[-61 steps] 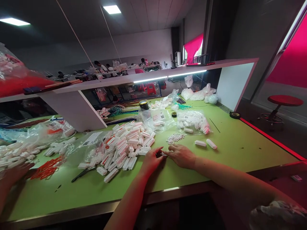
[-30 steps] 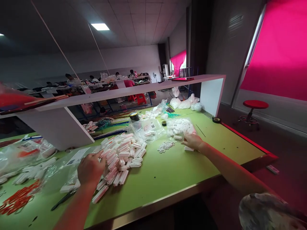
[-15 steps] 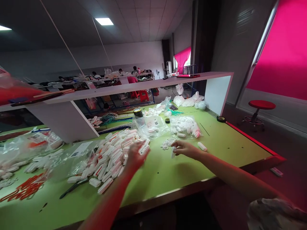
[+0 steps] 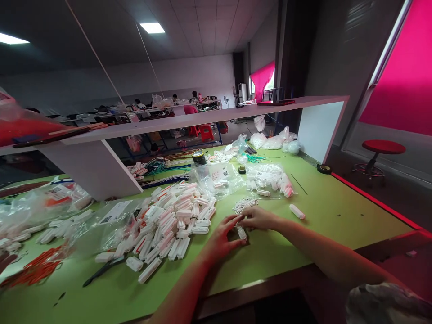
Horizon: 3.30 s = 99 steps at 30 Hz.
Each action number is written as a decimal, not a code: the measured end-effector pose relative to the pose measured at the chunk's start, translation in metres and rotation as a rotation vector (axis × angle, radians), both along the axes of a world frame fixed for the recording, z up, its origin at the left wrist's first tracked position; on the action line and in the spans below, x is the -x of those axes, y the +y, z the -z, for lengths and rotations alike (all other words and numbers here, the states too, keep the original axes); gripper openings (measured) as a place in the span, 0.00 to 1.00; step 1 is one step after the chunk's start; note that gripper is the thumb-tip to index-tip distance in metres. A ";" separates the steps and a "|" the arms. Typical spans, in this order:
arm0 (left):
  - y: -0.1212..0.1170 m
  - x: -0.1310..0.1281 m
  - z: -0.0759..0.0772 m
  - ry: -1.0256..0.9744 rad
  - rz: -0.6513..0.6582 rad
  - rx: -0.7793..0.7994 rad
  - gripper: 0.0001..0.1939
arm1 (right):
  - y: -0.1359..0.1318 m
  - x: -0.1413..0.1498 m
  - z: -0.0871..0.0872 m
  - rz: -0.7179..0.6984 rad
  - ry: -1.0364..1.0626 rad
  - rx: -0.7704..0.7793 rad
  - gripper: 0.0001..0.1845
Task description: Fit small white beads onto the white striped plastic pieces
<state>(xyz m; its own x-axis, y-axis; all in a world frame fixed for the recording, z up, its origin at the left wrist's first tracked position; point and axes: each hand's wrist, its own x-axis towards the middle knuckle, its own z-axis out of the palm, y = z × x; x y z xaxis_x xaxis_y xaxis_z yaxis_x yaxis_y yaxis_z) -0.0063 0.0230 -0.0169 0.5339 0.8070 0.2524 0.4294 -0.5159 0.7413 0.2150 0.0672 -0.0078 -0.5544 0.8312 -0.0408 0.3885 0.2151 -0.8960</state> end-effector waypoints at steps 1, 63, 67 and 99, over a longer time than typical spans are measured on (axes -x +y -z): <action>-0.001 0.001 0.001 0.003 -0.002 0.002 0.36 | 0.001 -0.002 0.002 0.045 0.013 -0.015 0.16; -0.016 0.003 -0.006 0.190 -0.259 -0.061 0.12 | -0.031 0.004 0.003 0.174 -0.055 -0.584 0.07; -0.018 0.001 -0.008 0.204 -0.256 -0.059 0.12 | -0.031 0.005 0.008 0.170 -0.116 -0.596 0.08; -0.017 0.002 -0.013 0.149 -0.269 -0.002 0.13 | -0.027 -0.009 0.003 0.186 -0.106 -0.631 0.08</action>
<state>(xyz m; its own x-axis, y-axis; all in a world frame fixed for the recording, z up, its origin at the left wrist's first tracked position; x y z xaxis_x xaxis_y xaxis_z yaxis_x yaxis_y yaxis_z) -0.0082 0.0057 -0.0043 0.3324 0.9240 0.1889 0.6545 -0.3703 0.6592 0.2238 0.0405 -0.0107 -0.4187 0.7952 0.4385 0.5488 0.6063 -0.5755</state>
